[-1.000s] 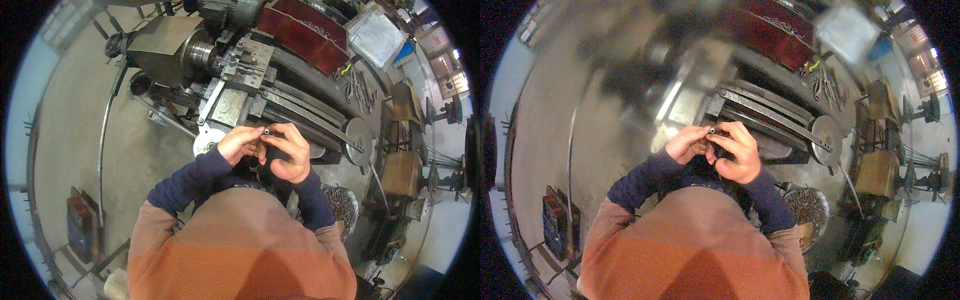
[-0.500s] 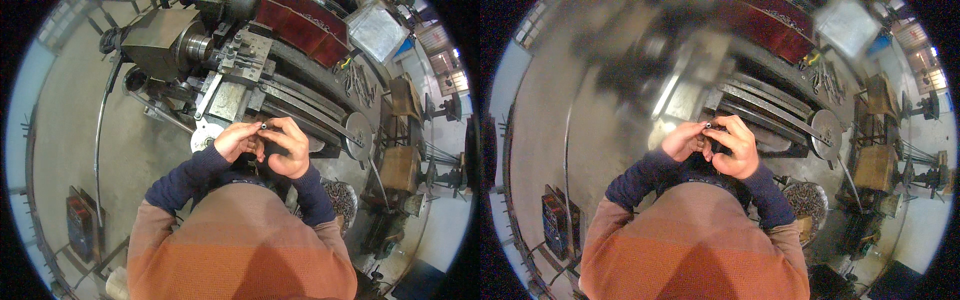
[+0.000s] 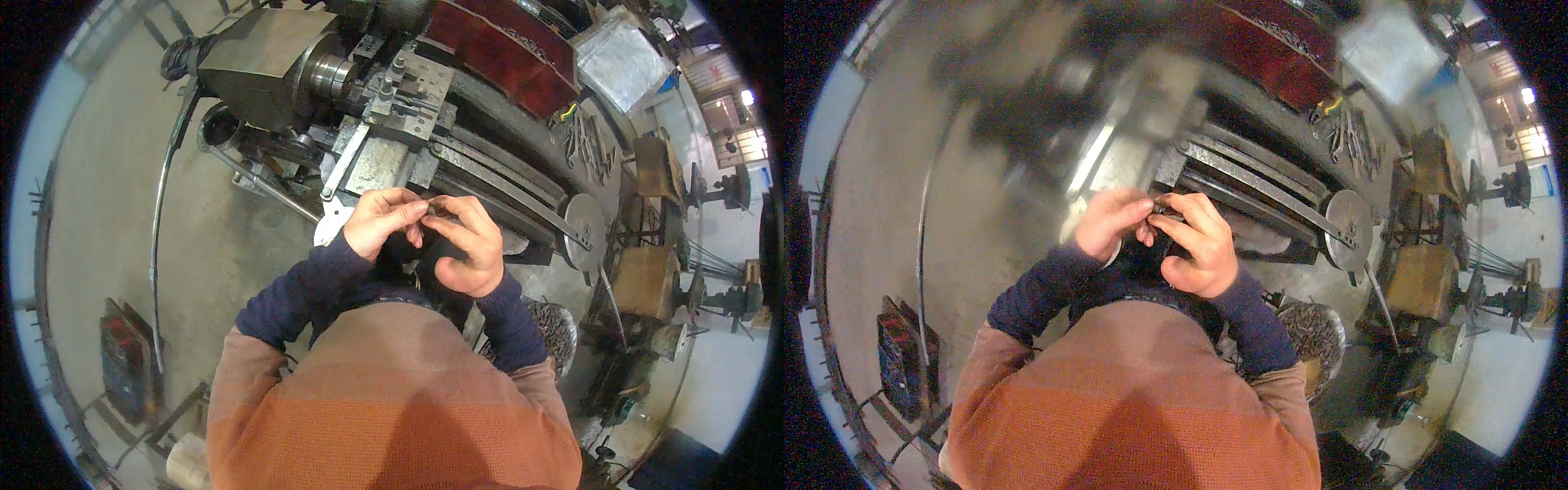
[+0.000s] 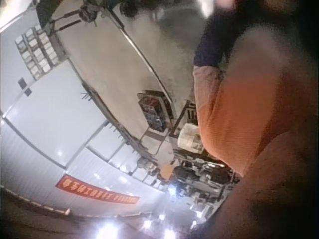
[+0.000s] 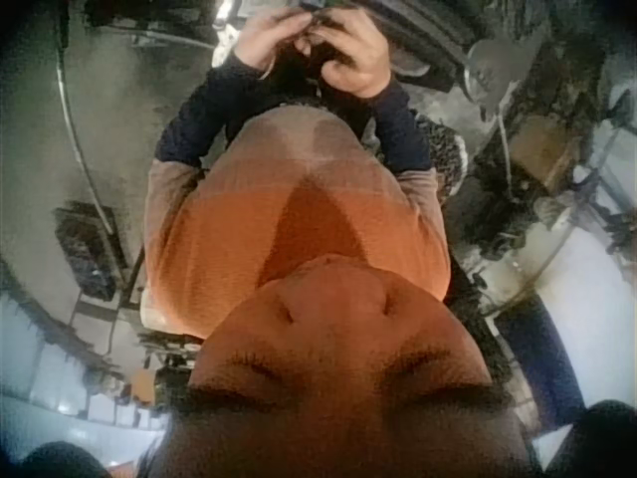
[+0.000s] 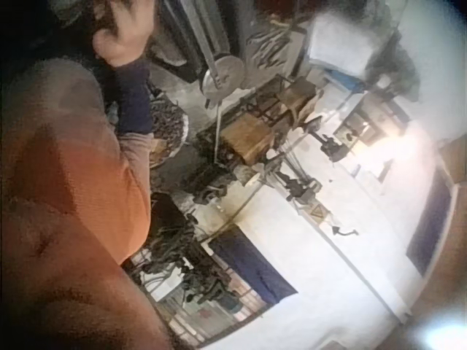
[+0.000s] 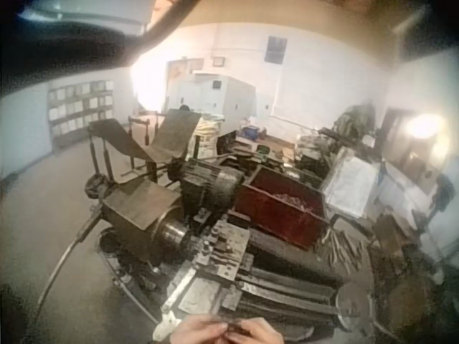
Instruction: The person operates a metal lathe to machine small cylindrical metal pieces. They repeatedly load a piece into the chuck, engage the cutting tool, and then remove the finished piece, placing it into a collection bin. The process is repeated for multiple pieces throughout the clip.
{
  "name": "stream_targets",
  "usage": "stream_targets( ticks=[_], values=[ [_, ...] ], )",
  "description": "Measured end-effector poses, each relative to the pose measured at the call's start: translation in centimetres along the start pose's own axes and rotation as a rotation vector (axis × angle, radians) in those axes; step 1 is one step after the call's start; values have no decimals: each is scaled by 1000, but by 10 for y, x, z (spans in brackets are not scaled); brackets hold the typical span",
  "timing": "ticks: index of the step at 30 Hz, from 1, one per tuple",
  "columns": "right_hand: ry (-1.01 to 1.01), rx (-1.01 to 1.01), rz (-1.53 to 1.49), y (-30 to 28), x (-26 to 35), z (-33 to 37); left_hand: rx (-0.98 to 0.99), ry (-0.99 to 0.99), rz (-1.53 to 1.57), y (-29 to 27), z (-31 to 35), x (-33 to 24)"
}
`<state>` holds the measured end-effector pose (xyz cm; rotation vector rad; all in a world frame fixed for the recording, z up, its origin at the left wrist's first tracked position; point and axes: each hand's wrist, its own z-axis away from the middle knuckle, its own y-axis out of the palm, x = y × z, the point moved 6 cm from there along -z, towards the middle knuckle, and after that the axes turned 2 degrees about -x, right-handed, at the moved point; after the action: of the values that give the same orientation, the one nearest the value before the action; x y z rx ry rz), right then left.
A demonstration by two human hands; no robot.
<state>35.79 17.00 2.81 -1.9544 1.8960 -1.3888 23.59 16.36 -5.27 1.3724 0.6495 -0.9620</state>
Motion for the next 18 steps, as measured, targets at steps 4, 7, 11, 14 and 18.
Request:
stream_targets(
  ticks=[4, 7, 11, 14, 18],
  values=[
    [-16, 71, 53, 9, 1, -9, -63, 96, -263, -7, 6, -23],
    [-28, 109, 54, 15, 3, -16, -101, 173, -446, -11, 8, -36],
    [-34, 120, 45, 25, 2, -20, -112, 294, -660, -16, 11, -48],
    [-2, 126, -84, 27, -9, -19, -50, 340, -721, -18, 12, -54],
    [30, 59, -326, 29, -27, -11, -9, 333, -682, -31, 20, -65]
  ],
)
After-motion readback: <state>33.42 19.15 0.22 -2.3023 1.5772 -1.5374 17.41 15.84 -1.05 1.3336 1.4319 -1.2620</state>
